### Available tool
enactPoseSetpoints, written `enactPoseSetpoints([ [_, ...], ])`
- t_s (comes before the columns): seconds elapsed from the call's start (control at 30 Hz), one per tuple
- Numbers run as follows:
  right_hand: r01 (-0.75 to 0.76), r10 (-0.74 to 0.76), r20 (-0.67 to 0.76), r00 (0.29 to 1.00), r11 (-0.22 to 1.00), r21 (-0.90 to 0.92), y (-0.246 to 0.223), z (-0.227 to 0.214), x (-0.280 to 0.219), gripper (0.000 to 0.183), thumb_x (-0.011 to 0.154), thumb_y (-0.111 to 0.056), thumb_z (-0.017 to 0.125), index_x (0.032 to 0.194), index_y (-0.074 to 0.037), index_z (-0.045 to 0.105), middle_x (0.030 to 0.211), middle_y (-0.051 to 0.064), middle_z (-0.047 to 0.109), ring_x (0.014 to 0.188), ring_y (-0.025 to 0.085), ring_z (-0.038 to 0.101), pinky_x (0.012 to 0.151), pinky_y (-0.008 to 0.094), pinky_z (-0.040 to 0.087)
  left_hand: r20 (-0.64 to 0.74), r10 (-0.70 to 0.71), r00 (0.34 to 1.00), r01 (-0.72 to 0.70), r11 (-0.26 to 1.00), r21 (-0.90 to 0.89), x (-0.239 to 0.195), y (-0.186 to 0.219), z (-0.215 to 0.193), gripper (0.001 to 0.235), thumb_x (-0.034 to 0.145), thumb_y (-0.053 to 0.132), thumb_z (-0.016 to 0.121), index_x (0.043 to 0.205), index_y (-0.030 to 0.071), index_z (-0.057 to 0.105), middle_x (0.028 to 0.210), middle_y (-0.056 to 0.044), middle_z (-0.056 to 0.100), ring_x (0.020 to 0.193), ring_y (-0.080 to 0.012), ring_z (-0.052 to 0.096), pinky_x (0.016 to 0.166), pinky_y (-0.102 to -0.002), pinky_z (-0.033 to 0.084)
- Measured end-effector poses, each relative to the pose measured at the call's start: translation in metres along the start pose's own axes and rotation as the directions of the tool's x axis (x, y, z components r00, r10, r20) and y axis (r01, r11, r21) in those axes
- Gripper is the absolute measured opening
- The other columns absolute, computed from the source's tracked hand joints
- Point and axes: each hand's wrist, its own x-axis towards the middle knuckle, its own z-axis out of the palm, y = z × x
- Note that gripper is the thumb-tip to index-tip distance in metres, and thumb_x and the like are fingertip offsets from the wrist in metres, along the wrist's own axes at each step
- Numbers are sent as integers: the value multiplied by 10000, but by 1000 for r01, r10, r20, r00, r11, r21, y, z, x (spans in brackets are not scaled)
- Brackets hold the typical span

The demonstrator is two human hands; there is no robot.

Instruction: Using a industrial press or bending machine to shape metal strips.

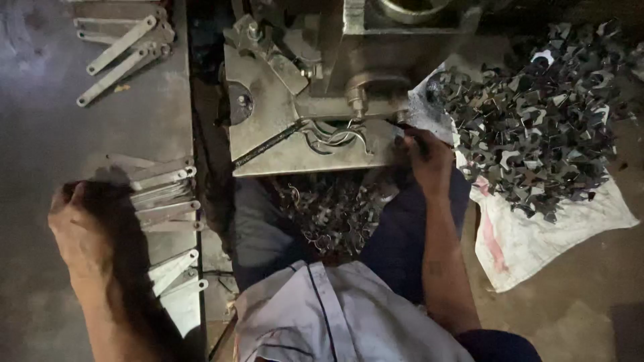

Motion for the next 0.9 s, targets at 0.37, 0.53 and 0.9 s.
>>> enactPoseSetpoints([
  [0.37, 346, -336, 203, 920, 938, -12, -36, 16, 19, 261, 1007, -276, 703, 1179, -85, 750, 1103, 128, 772, 876, 234, 748, 757, 318, 588, -282, 151, 947, -200, 968, -153, 22, 2, -12, 161, 944, -96, 719, 1078, -8, 703, 1119, -182, 705, 968, -311, 710, 816, -386, 592],
  [0.53, 436, -373, 226, 900, 749, -499, -20, 70, 64, 503, 964, -409, 713, 1172, 49, 709, 868, 127, 740, 655, 227, 683, 577, 329, 558, -381, 423, 822, -521, 828, -206, 66, 94, 41, 381, 673, 4, 688, 1051, -44, 692, 1035, -251, 690, 913, -417, 672, 789, -470, 558],
  [0.9, 304, -309, -2, 951, 936, -177, -3, 26, 74, 225, 1065, -122, 609, 1204, 13, 725, 841, 128, 736, 741, 204, 678, 695, 360, 551, -228, 126, 966, -260, 499, -827, 124, 214, 165, 228, 880, -63, 684, 1081, 6, 766, 1141, -201, 738, 1046, -281, 696, 897, -386, 576],
])
